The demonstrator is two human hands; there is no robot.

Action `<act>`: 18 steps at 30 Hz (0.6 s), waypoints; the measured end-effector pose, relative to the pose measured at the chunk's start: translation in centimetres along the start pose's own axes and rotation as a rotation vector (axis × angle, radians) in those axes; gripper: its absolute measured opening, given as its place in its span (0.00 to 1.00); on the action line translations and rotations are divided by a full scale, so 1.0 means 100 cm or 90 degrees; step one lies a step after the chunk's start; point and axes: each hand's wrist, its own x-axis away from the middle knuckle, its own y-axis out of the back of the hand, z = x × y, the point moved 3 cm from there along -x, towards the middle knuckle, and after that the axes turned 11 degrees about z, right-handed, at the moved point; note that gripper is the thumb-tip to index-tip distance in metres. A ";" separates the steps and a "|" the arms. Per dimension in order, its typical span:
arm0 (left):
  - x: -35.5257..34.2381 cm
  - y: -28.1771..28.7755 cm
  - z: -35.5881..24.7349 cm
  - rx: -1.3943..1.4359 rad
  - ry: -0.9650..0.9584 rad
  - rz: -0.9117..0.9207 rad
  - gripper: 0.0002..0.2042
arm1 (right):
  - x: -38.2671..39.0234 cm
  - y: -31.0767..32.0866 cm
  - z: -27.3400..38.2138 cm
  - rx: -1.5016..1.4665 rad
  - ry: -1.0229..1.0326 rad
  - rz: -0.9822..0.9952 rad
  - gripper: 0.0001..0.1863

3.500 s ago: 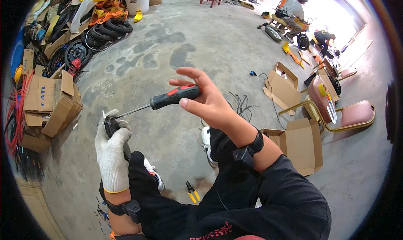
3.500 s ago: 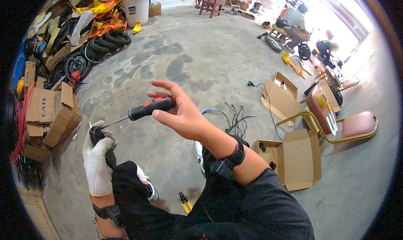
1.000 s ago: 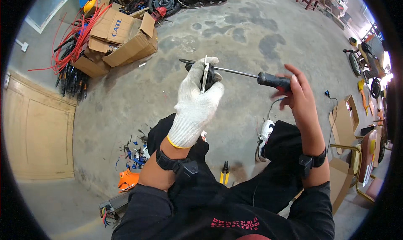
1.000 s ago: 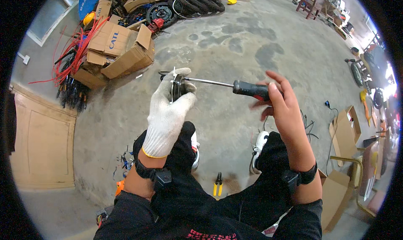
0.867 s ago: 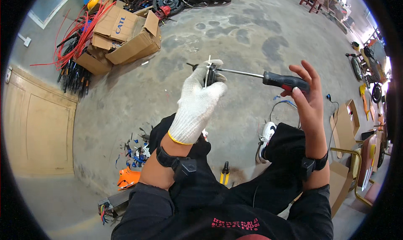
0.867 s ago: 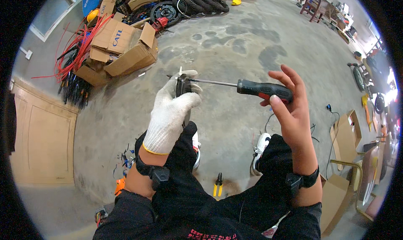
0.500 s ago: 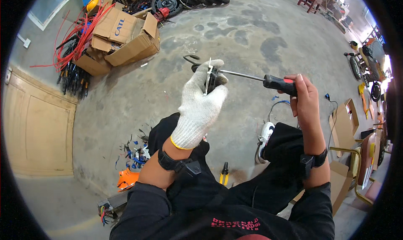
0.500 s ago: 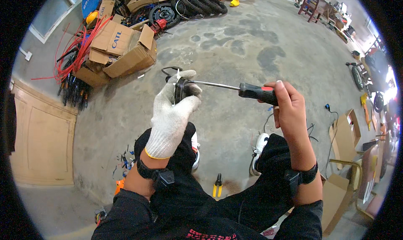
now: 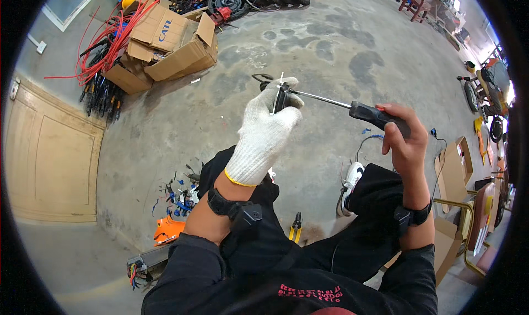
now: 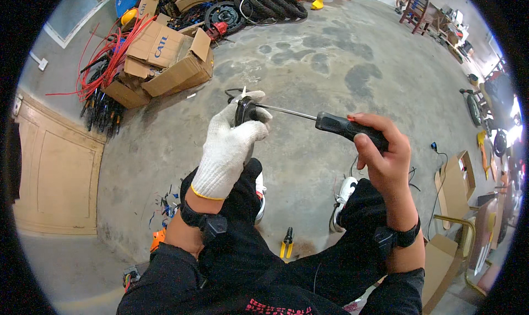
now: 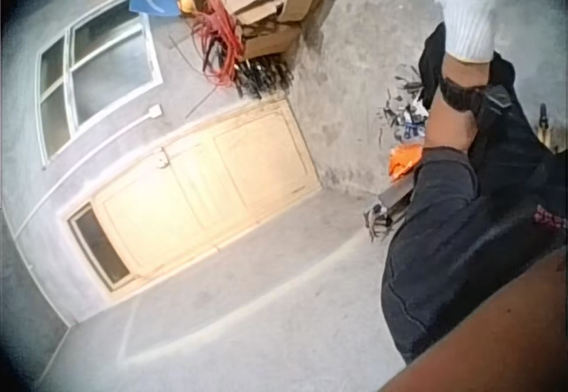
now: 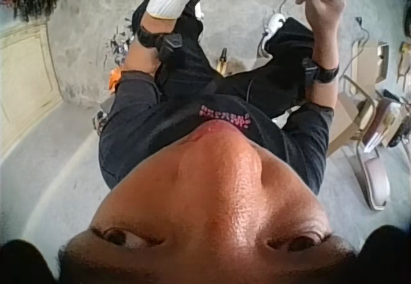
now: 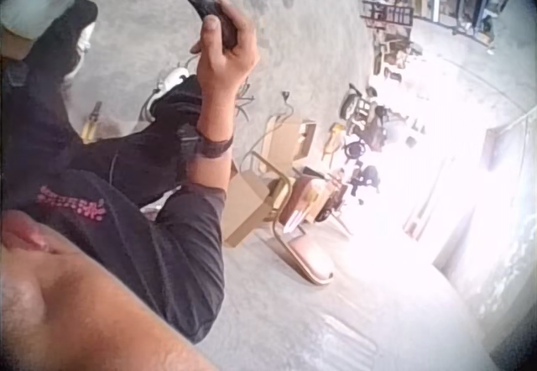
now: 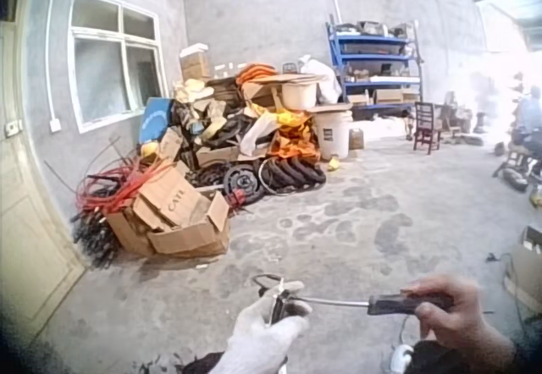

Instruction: Using a screwdriver to disassemble a plastic housing and using wire strippers on a wiring harness.

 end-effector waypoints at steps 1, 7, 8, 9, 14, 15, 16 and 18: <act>0.003 -0.001 -0.002 -0.050 -0.015 -0.005 0.23 | -0.002 0.004 0.001 0.002 0.000 -0.002 0.15; 0.002 -0.002 -0.002 -0.058 -0.044 -0.040 0.22 | -0.001 -0.005 -0.014 -0.112 -0.282 0.015 0.24; 0.001 -0.001 0.001 -0.072 -0.039 -0.044 0.22 | -0.004 -0.013 -0.007 -0.090 -0.137 -0.057 0.24; 0.001 -0.003 0.002 -0.071 -0.038 -0.049 0.22 | -0.004 -0.017 0.001 -0.067 0.006 -0.129 0.24; 0.004 -0.003 -0.004 -0.058 0.053 0.014 0.23 | -0.006 0.015 0.006 0.348 0.282 -0.006 0.24; 0.004 -0.002 -0.006 -0.057 0.055 0.010 0.23 | -0.003 0.014 0.007 0.351 0.272 0.038 0.22; 0.004 -0.001 -0.007 -0.059 0.051 0.012 0.23 | -0.003 0.011 0.007 0.355 0.262 0.081 0.20; 0.005 0.001 -0.006 -0.060 0.047 0.014 0.24 | -0.005 0.004 0.009 0.385 0.294 0.035 0.17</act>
